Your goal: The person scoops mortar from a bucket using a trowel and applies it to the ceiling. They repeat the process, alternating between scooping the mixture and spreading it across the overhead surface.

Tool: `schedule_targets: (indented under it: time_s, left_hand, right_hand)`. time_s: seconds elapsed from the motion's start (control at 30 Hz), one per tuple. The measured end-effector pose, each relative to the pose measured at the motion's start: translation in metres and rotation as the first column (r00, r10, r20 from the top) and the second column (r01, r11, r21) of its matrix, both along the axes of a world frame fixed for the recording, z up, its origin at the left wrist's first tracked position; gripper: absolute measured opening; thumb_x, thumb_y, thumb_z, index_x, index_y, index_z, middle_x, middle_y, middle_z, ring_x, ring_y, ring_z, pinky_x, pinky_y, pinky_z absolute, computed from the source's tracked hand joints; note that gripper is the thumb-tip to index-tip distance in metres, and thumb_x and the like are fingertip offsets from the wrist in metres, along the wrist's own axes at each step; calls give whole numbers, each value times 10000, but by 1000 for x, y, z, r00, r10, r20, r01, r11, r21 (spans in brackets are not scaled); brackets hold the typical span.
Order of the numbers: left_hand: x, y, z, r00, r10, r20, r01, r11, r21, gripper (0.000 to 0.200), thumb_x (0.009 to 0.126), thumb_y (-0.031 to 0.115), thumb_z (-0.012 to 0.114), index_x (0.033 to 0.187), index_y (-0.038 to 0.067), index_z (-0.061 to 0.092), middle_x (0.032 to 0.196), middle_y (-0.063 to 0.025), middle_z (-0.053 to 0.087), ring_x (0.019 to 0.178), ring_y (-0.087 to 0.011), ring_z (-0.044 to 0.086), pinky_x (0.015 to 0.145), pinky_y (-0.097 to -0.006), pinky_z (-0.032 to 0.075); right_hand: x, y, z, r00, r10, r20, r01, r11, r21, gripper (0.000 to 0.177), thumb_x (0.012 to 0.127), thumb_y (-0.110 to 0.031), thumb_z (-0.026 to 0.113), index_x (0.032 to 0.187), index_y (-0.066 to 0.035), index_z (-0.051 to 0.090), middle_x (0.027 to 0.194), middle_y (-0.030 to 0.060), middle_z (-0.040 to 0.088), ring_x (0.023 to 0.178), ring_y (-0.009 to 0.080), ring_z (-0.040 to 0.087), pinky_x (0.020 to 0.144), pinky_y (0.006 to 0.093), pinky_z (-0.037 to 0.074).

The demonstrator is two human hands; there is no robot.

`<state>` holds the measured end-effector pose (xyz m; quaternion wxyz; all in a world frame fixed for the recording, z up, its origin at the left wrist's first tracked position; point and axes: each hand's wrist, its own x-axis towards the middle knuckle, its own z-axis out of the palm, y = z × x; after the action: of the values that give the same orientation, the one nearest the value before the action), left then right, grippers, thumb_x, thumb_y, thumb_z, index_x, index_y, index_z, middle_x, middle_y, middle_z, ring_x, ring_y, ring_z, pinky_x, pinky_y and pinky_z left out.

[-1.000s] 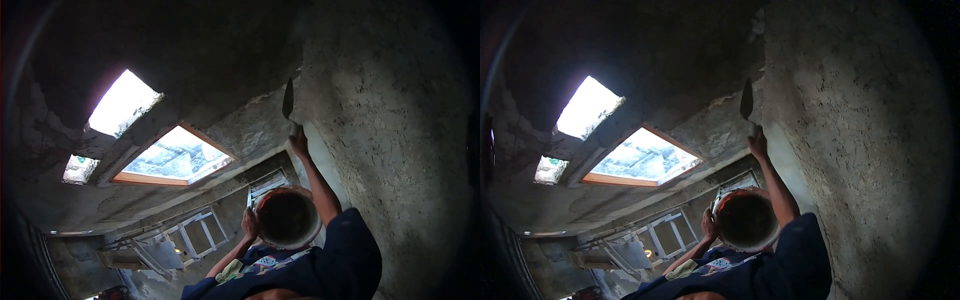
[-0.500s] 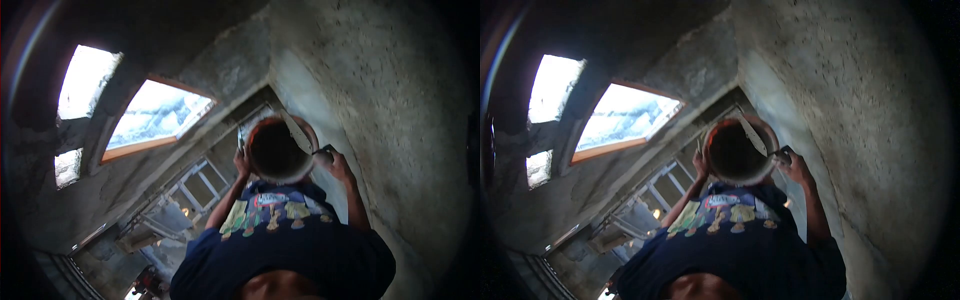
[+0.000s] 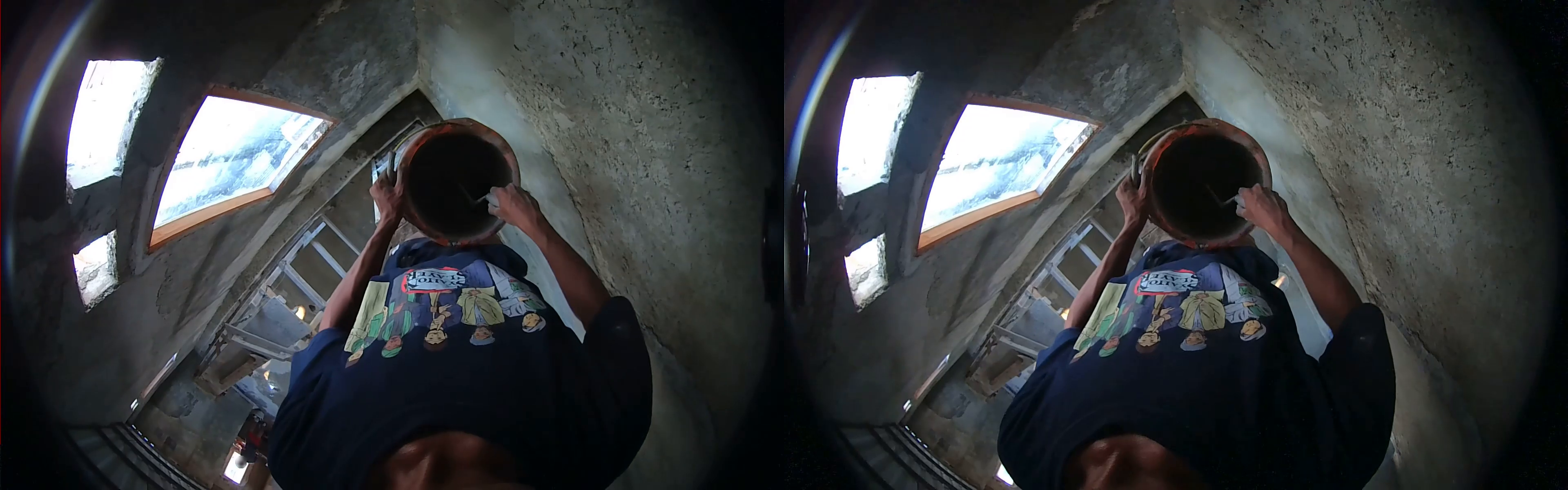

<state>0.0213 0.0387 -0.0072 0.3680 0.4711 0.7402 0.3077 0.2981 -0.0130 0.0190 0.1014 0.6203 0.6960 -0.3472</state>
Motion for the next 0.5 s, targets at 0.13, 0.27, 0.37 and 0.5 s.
schedule_targets:
  time_s: [0.13, 0.27, 0.37, 0.5]
  left_hand:
    - [5, 4, -3, 996, 9, 90, -9, 1000, 4, 484, 821, 429, 597, 682, -24, 500, 527, -78, 424, 539, -120, 380, 487, -341, 355]
    - [11, 4, 7, 999, 10, 50, -6, 997, -77, 491, 821, 430, 594, 676, -27, 487, 534, -71, 414, 542, -126, 365, 491, -342, 344]
    - [13, 4, 11, 999, 14, 47, -12, 999, -41, 499, 815, 439, 596, 676, -29, 493, 532, -72, 417, 536, -136, 370, 494, -345, 344]
    - [17, 4, 8, 999, 38, 26, -37, 998, -48, 492, 811, 437, 602, 677, -27, 507, 535, -73, 434, 525, -147, 385, 498, -349, 352]
  right_hand:
    - [7, -4, -13, 985, 166, -51, -163, 985, 50, 437, 718, -286, 673, 1060, -54, 532, 925, 226, 558, 871, 384, 585, 767, 440, 483]
    - [7, -7, -18, 970, 218, -105, -219, 976, 4, 526, 695, -313, 681, 1128, -56, 531, 1008, 212, 576, 910, 374, 562, 819, 442, 461]
    - [7, 1, -26, 975, 159, -158, -170, 984, -56, 476, 679, -287, 692, 1060, -26, 577, 975, 198, 606, 897, 360, 577, 825, 424, 461]
    - [28, 13, -5, 926, 57, -374, -128, 977, -168, 468, 665, -308, 702, 1019, -17, 605, 947, 232, 611, 924, 367, 585, 831, 392, 464]
